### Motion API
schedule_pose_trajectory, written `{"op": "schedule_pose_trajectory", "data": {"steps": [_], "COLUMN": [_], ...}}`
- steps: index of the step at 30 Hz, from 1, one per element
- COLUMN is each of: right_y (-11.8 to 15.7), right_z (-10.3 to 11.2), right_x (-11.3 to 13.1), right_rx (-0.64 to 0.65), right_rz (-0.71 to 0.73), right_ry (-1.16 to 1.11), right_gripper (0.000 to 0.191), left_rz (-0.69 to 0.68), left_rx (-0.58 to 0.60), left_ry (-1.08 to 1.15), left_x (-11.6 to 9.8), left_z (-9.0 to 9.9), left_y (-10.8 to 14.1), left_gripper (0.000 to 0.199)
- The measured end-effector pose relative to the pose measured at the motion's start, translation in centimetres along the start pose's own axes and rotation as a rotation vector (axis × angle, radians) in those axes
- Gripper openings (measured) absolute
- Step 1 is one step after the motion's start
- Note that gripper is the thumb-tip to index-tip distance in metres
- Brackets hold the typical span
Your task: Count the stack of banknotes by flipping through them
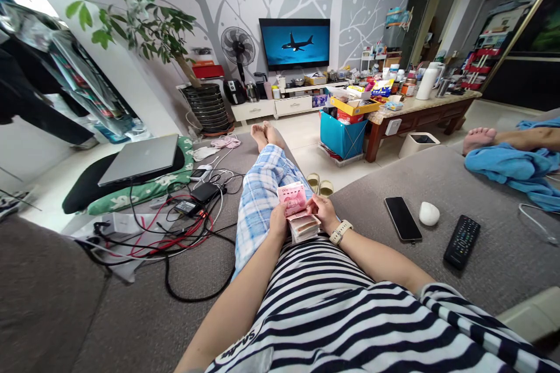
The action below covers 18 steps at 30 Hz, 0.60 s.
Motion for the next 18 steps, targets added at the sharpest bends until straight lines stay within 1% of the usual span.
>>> {"op": "schedule_pose_trajectory", "data": {"steps": [2, 5, 7, 9, 15, 18], "right_y": [0.0, -0.2, -0.3, -0.2, 0.7, 1.2], "right_z": [0.1, 0.6, 0.9, 0.9, 0.6, 0.8], "right_x": [0.3, 0.7, 0.9, 1.2, 2.0, 1.8], "right_rx": [-0.008, -0.073, -0.116, -0.129, -0.094, -0.106], "right_rz": [0.015, 0.051, 0.065, 0.070, 0.078, 0.064], "right_ry": [0.030, 0.059, 0.059, 0.056, 0.115, 0.084], "right_gripper": [0.048, 0.044, 0.042, 0.040, 0.037, 0.038], "left_rz": [0.037, 0.095, 0.116, 0.120, 0.136, 0.113], "left_rx": [0.037, 0.099, 0.150, 0.189, 0.203, 0.191], "left_ry": [0.042, 0.172, 0.244, 0.285, 0.276, 0.288], "left_x": [0.2, 0.7, 1.1, 1.3, 1.9, 2.1], "left_z": [-0.5, -1.2, -1.7, -2.0, -2.2, -2.0], "left_y": [0.2, 0.4, 0.5, 0.5, 0.8, 0.6], "left_gripper": [0.024, 0.028, 0.033, 0.036, 0.043, 0.041]}}
Point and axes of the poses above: each hand's wrist, its own y-axis away from the middle knuckle, its own z-axis out of the back of the hand, x = y × z, the point moved 10 cm from there along -y, towards the middle knuckle, and after that the axes turned 14 degrees about z, right-handed, at the moved point
